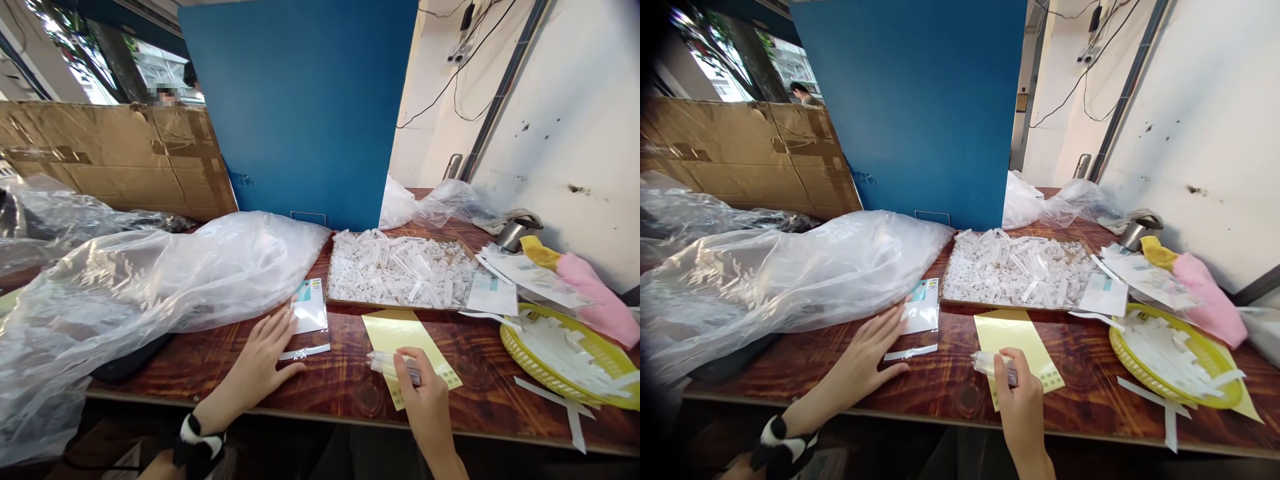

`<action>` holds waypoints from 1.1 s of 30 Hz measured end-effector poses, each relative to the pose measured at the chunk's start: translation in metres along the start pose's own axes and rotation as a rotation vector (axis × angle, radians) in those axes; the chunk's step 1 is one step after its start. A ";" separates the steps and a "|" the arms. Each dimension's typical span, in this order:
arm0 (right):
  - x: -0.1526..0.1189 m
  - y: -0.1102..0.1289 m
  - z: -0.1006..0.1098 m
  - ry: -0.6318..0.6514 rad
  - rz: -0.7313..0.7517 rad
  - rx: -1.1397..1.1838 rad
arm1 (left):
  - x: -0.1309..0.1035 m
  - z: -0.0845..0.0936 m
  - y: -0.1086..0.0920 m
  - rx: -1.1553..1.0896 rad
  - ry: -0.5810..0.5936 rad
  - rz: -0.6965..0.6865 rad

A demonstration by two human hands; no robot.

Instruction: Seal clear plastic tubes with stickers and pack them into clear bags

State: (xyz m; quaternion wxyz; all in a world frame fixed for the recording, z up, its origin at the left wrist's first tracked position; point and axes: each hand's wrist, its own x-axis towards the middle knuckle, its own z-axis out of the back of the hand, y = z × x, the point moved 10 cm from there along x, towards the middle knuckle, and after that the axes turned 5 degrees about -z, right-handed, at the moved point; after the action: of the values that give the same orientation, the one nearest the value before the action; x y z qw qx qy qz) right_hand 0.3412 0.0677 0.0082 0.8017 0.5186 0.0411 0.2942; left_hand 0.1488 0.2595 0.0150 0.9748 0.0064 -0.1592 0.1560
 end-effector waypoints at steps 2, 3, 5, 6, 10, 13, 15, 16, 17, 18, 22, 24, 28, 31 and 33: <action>0.001 -0.004 0.002 -0.002 -0.019 0.004 | 0.000 -0.013 -0.009 -0.030 0.137 -0.096; 0.002 -0.006 0.004 -0.009 -0.028 0.009 | -0.004 -0.016 -0.013 -0.043 0.175 -0.110; 0.003 -0.009 0.007 -0.030 -0.044 0.029 | -0.016 -0.019 -0.025 -0.055 0.197 -0.103; 0.004 -0.009 0.008 -0.041 -0.050 0.044 | -0.023 -0.019 -0.033 -0.055 0.200 -0.111; 0.003 -0.011 0.011 -0.088 -0.111 0.171 | -0.033 -0.014 -0.062 -0.066 0.166 -0.160; -0.002 -0.015 0.014 -0.121 -0.201 0.308 | -0.015 0.000 -0.069 -0.225 0.063 -0.132; -0.005 -0.014 0.018 -0.151 -0.239 0.366 | 0.001 0.005 -0.065 -0.436 -0.016 -0.029; -0.007 -0.013 0.019 -0.161 -0.253 0.391 | 0.008 0.004 -0.060 -0.550 -0.045 0.058; -0.009 -0.011 0.018 -0.164 -0.269 0.423 | 0.012 -0.001 -0.055 -0.657 -0.065 0.158; -0.011 -0.010 0.015 -0.154 -0.289 0.464 | 0.015 -0.007 -0.052 -0.754 -0.078 0.260; -0.020 -0.007 -0.014 -0.043 -0.396 0.634 | 0.014 -0.028 -0.059 -1.086 -0.155 0.476; -0.025 -0.007 -0.025 -0.027 -0.426 0.627 | 0.012 -0.031 -0.067 -1.207 -0.222 0.492; -0.028 0.001 -0.018 -0.103 -0.319 0.400 | 0.009 -0.022 -0.077 -1.205 -0.323 0.439; -0.027 0.018 -0.016 -0.086 -0.175 0.204 | 0.018 -0.006 -0.098 -1.075 -0.308 0.194; -0.028 0.024 -0.029 0.035 -0.169 0.146 | 0.023 0.006 -0.113 -0.982 -0.331 -0.006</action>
State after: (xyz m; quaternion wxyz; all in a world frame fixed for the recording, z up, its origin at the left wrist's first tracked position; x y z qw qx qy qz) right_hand 0.2973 0.0839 0.0085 0.7829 0.5652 0.1198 0.2309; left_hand 0.2021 0.1582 0.0324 0.8252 -0.4267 -0.3656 0.0569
